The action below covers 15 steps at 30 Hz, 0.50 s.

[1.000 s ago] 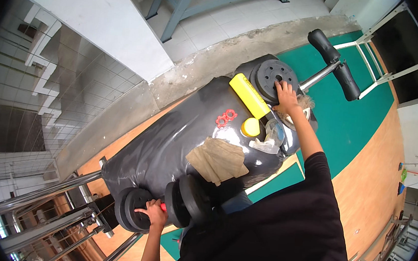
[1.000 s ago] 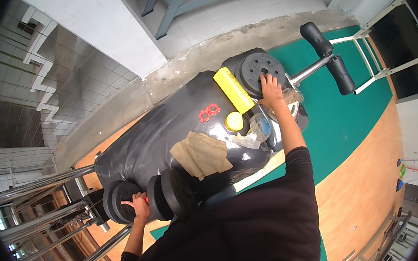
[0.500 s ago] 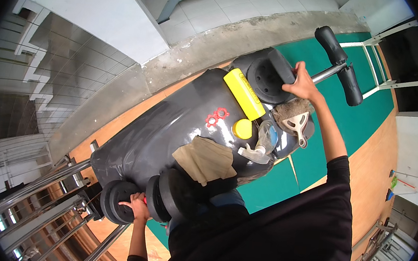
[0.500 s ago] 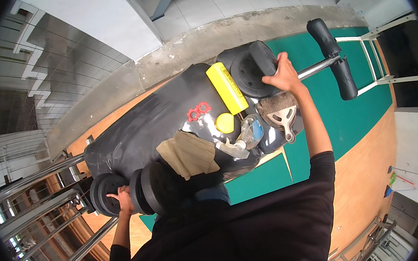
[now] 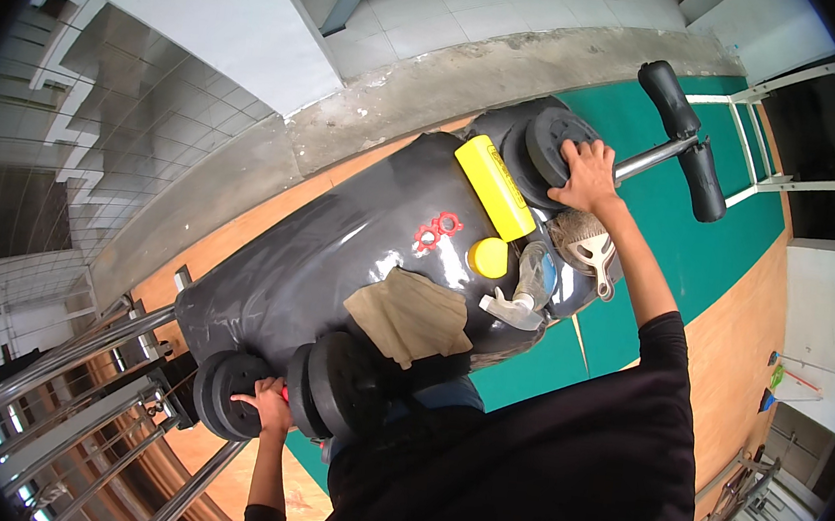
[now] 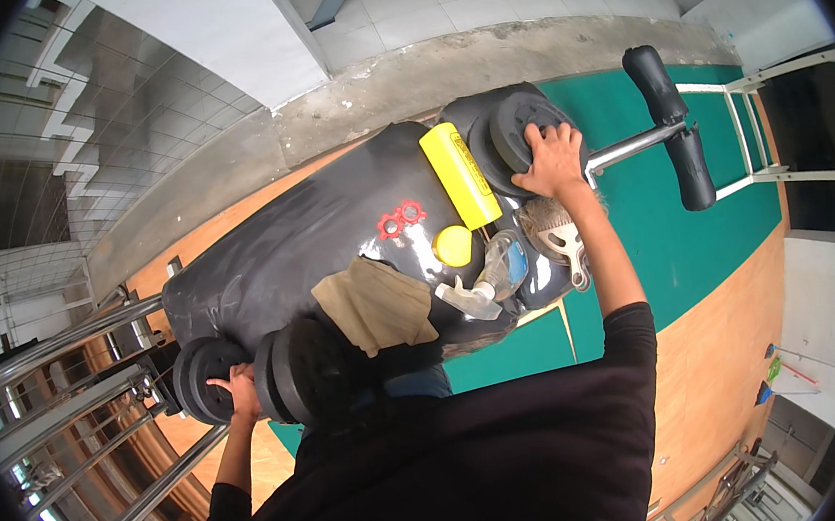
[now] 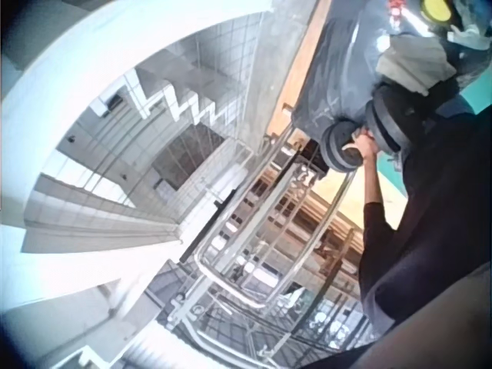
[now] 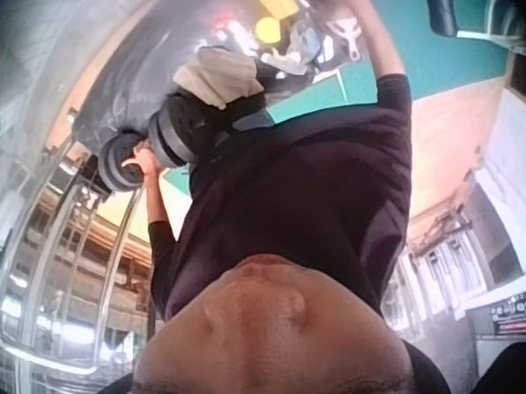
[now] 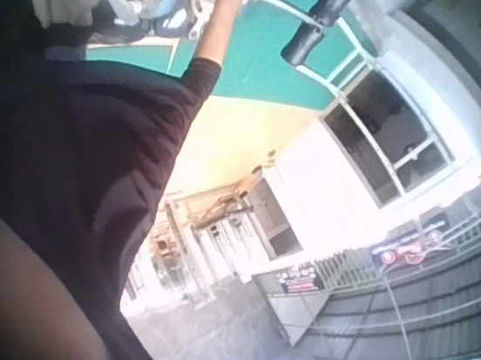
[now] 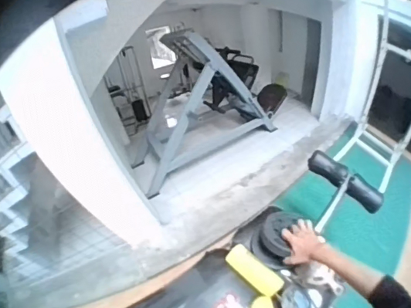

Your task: The person wipes a weight plate with a cloth, then places it on a dumbbell bar. They add a second weight plate and secure both sides with red collars, completing the dumbbell assembly.

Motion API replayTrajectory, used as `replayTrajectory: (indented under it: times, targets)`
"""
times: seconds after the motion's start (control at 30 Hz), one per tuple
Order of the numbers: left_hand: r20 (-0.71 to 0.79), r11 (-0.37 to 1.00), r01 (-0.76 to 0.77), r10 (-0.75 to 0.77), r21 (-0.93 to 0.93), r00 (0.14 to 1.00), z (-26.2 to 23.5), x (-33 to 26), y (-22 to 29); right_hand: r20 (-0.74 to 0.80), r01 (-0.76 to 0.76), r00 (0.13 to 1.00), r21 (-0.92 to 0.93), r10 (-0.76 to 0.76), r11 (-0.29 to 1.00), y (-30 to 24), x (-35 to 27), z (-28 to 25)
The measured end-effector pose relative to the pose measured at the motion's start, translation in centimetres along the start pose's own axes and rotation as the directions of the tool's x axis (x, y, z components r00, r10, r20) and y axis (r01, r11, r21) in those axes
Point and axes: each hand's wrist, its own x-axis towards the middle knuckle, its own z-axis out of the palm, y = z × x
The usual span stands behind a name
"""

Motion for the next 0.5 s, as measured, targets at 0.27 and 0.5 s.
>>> replayTrajectory:
  times: [0.27,0.5]
  targets:
    - [-0.035,1.000,-0.005,0.005,-0.021,0.999,0.4,-0.2,-0.1,0.093,0.146,0.985,-0.010,-0.145,0.989,0.6,0.5,2.8]
    - [-0.015,0.999,-0.004,0.004,0.033,1.000,0.5,-0.6,-0.3,0.094,0.191,0.976,0.046,-0.194,0.981,0.1,0.1,3.7]
